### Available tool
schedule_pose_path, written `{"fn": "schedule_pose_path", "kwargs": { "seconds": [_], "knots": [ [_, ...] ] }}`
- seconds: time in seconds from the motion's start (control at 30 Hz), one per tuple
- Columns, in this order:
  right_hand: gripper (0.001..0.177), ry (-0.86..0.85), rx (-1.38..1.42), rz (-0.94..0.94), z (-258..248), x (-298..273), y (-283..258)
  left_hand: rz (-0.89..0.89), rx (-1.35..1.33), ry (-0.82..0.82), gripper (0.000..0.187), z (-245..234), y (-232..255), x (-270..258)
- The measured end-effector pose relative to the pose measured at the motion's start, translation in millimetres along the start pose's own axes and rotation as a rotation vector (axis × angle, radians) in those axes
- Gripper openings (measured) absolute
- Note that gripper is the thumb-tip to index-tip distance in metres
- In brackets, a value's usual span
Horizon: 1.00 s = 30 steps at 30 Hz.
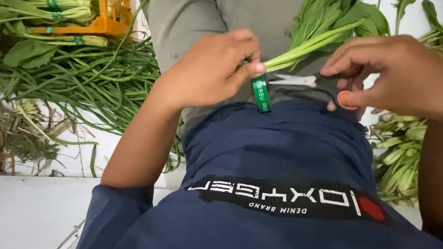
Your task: Bundling bunches of leafy green vegetables using green adhesive tape and scissors.
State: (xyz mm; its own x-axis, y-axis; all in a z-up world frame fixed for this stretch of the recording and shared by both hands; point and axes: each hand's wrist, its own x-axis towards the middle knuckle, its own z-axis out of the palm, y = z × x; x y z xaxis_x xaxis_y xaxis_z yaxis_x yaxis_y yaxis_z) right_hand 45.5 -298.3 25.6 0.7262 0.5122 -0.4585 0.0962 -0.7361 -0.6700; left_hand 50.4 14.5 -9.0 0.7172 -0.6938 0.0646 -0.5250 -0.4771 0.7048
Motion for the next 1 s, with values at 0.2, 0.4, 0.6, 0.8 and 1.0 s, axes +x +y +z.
{"fn": "schedule_pose_path", "kwargs": {
  "seconds": [0.2, 0.4, 0.6, 0.8, 1.0],
  "knots": [
    [0.047, -0.008, 0.031, -0.067, -5.3, 13.5, -7.1, 0.011, 0.024, 0.007, 0.015, 1.7, -0.7, 1.6],
    [0.045, -0.027, 0.022, -0.010, -6.8, 20.2, -22.5, 0.021, 0.005, 0.006, 0.014, 1.2, -1.4, 1.6],
    [0.042, -0.048, -0.069, 0.023, -11.0, 26.8, -32.3, 0.003, 0.049, -0.003, 0.015, 2.6, -2.2, 3.2],
    [0.035, -0.048, -0.153, 0.059, -10.4, 26.7, -39.8, -0.007, 0.055, 0.004, 0.019, 4.3, -4.3, 4.7],
    [0.045, -0.085, -0.076, -0.057, -3.1, 18.7, -21.9, -0.016, 0.076, 0.020, 0.024, 5.1, -3.8, 5.6]
  ]
}}
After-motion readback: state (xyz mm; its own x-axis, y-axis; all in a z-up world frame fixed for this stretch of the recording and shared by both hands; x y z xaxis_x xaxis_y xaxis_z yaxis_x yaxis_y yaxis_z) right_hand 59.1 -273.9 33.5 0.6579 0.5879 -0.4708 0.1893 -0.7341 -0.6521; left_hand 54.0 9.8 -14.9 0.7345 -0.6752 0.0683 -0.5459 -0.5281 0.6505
